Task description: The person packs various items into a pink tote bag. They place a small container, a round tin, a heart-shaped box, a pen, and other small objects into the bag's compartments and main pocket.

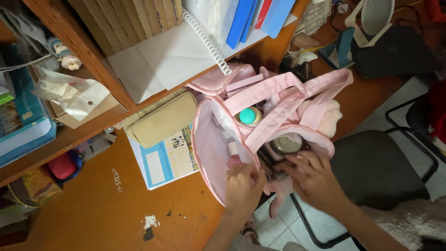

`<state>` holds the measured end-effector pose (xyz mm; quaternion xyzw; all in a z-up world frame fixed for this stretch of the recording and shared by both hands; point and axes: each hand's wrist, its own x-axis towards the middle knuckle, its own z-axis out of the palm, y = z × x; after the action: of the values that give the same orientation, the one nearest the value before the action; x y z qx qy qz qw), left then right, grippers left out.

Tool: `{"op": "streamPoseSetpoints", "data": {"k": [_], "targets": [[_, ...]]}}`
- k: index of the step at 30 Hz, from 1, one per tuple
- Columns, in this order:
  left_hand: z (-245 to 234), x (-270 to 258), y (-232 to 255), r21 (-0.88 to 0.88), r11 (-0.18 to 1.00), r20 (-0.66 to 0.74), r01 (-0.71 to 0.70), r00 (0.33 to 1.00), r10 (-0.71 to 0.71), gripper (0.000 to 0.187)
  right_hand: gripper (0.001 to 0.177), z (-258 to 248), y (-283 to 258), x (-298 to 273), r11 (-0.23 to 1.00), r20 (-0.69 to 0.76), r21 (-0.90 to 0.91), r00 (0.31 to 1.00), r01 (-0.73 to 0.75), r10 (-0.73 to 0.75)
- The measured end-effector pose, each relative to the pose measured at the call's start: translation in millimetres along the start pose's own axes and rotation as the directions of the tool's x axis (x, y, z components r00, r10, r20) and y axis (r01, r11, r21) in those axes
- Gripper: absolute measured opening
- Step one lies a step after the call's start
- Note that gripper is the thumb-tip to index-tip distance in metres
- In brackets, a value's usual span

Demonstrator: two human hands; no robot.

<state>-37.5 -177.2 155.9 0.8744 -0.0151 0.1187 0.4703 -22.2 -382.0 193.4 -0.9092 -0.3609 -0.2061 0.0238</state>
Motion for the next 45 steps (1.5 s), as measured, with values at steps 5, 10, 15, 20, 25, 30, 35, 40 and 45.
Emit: {"op": "streamPoseSetpoints", "data": {"k": [5, 10, 15, 20, 25, 30, 35, 40, 45], "targets": [[2, 1, 2, -0.041, 0.999, -0.009, -0.020, 1.000, 0.020, 0.031, 0.037, 14, -25, -19, 0.985, -0.011, -0.067, 0.987, -0.161, 0.161], [2, 1, 8, -0.059, 0.998, 0.028, 0.002, 1.000, 0.000, 0.036, 0.030, 26, -29, -21, 0.953, -0.031, -0.190, 0.971, -0.237, 0.236], [-2, 1, 11, -0.103, 0.993, -0.012, -0.064, 0.998, 0.063, 0.040, 0.027, 29, -31, -4, 0.926, -0.041, -0.229, 0.953, -0.300, 0.299], [-21, -6, 9, -0.111, 0.990, -0.011, -0.088, 0.996, 0.087, 0.035, 0.028, 41, -31, -10, 0.874, 0.006, -0.318, 0.921, -0.368, 0.390], [-61, -17, -20, 0.034, 0.992, -0.079, -0.123, 0.989, 0.126, 0.018, 0.030, 7, -32, -2, 0.899, -0.038, -0.099, 0.904, -0.427, 0.425], [-96, -18, -51, 0.069, 0.984, -0.388, 0.165, 0.913, -0.125, 0.051, 0.032, -37, -84, 26, 0.658, -0.102, 0.703, 0.877, -0.270, 0.469], [-92, -20, -61, 0.156, 0.863, 0.043, 0.481, 0.869, -0.493, 0.046, 0.039, 23, -140, 35, 0.328, 0.255, 0.863, 0.892, -0.384, 0.373], [-59, -35, -104, 0.211, 0.922, 0.035, 0.326, 0.940, -0.340, 0.025, 0.053, 92, -128, 48, 0.413, 0.291, 0.810, 0.896, -0.417, 0.335], [-65, -30, -107, -0.003, 0.967, -0.024, 0.254, 0.967, -0.254, 0.017, 0.011, 139, -108, 69, 0.606, 0.459, 0.535, 0.804, -0.590, 0.377]]}}
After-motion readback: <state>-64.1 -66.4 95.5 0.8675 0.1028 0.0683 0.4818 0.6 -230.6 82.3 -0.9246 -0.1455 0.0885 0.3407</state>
